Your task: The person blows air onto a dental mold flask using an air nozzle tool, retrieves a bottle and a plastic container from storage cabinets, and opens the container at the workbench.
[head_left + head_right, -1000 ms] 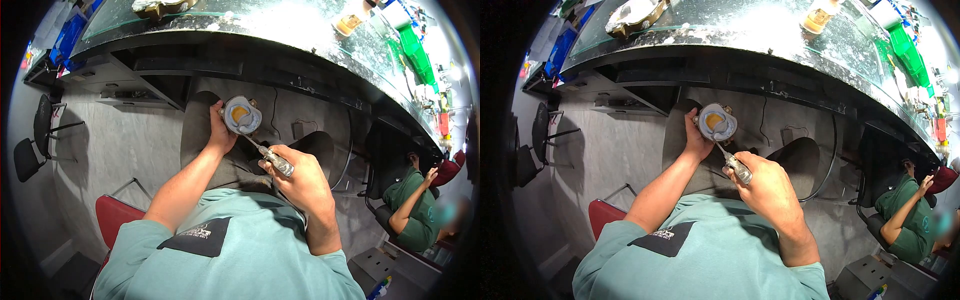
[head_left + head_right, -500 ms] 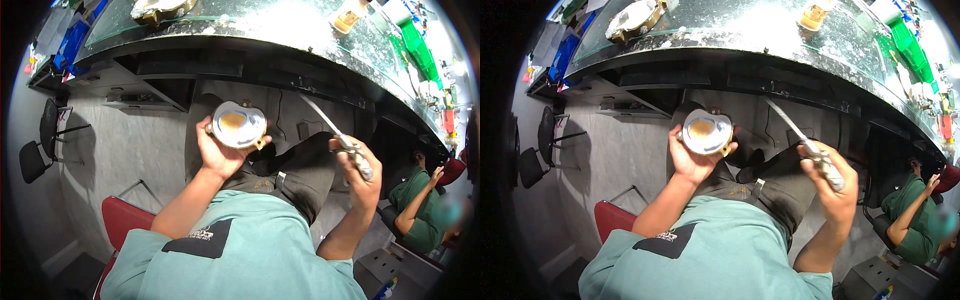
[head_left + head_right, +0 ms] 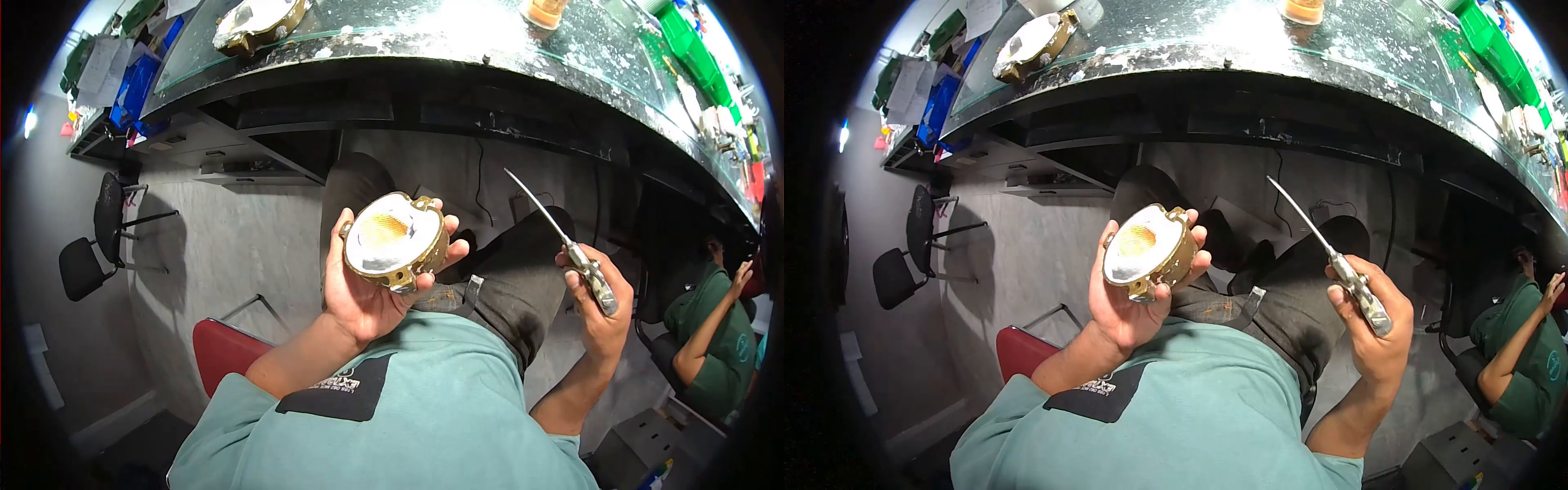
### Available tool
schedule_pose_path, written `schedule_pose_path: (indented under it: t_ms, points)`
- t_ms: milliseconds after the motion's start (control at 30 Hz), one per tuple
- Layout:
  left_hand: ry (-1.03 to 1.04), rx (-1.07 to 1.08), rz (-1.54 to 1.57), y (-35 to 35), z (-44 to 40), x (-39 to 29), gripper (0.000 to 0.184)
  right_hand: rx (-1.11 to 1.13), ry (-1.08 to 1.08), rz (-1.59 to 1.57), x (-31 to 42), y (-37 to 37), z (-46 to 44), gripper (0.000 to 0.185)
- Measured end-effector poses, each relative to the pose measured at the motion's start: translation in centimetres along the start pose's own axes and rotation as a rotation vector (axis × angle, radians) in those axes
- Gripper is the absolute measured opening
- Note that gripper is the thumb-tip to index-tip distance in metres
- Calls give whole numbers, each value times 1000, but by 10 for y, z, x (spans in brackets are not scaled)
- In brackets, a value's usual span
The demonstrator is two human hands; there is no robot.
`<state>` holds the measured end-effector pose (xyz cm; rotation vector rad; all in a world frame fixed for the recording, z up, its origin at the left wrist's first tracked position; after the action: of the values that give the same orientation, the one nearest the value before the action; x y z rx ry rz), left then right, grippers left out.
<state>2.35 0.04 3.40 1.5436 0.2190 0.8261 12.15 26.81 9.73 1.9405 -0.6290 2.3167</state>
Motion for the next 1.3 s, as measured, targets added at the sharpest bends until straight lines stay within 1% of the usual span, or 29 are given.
schedule_pose_path:
  t_ms: [33, 133, 167, 267, 300, 400, 533, 567, 600, 767, 933, 1300]
  points:
    - [12, -5, -16, 0, 0, 0, 84, -3, 15, -31, 3, -3, 3, 31]
    - [38, -10, -51, -2, -1, 1, 83, 55, -69, -55, 13, -9, 10, 36]
    - [41, -7, -54, -4, -1, 0, 83, 45, -140, -74, 15, -9, 11, 40]
    - [48, -9, -70, -5, -2, 0, 80, 159, -291, 21, 20, -16, 14, 42]
    - [44, -7, -65, -5, -2, 0, 80, 180, -277, 13, 25, -15, 14, 46]
    - [35, 6, -67, -6, -1, -1, 78, 220, -285, -34, 23, -16, 18, 49]
    - [46, 15, -130, -5, -1, -1, 78, 283, -286, -131, 34, -8, 25, 47]
    - [51, 16, -150, -5, -1, -2, 79, 346, -313, -156, 35, -7, 25, 46]
    - [56, 16, -169, -5, 0, -3, 80, 366, -361, -119, 37, -5, 26, 45]
    - [75, 11, -256, -5, 0, -4, 86, 457, -356, -24, 49, -3, 22, 43]
    - [76, 1, -335, -3, 1, -3, 91, 486, -321, 10, 56, 0, 18, 40]
    - [77, -24, -323, -3, 1, -2, 94, 502, -295, 22, 54, 0, 18, 40]
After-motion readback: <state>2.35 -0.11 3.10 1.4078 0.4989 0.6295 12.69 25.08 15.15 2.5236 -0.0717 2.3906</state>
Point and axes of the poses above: each hand's wrist, its own z-axis away from the middle knuckle, its own y-axis out of the palm, x = y × z, the point moved 3 cm from there along -z, towards the middle knuckle, and after that the axes turned 3 degrees about -z, right-handed, at the moved point
